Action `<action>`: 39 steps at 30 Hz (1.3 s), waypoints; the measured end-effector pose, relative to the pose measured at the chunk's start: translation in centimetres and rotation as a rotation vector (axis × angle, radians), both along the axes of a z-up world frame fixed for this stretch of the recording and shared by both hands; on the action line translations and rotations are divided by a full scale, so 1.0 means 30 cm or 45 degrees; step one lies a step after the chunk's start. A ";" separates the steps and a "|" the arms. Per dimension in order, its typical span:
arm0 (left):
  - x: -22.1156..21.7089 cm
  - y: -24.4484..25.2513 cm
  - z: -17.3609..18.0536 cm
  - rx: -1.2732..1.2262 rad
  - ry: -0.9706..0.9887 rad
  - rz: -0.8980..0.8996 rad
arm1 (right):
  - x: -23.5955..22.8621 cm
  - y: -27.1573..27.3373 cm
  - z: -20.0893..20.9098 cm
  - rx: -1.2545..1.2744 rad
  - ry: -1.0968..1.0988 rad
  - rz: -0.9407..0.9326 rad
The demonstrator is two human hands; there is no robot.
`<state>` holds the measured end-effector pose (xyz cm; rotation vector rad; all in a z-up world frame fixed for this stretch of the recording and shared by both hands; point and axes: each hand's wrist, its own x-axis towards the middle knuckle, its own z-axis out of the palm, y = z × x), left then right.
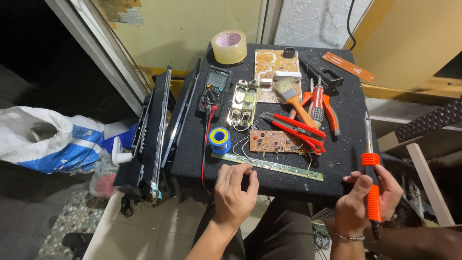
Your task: The person is soldering a circuit board using a soldering iron and solder wire. They hold the board steady with one hand while applying heat and solder with the other. The workspace includes a multimeter, pliers, and other tools.
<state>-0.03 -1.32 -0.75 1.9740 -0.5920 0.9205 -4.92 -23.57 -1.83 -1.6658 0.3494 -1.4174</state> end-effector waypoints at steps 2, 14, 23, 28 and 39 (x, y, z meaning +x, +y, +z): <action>-0.002 0.002 0.010 0.014 -0.006 -0.004 | 0.001 -0.001 -0.005 -0.023 0.000 -0.007; -0.031 -0.019 0.086 -0.045 0.061 -0.066 | -0.015 0.003 -0.002 -0.060 0.121 -0.052; 0.008 0.004 0.108 -0.191 0.075 0.003 | -0.007 -0.014 -0.036 -0.060 0.058 -0.025; 0.043 0.049 0.080 -0.173 0.080 0.109 | -0.018 0.002 -0.017 -0.022 0.107 -0.011; 0.074 0.052 0.056 -0.176 0.158 0.115 | -0.010 0.029 0.053 -0.156 -0.136 -0.004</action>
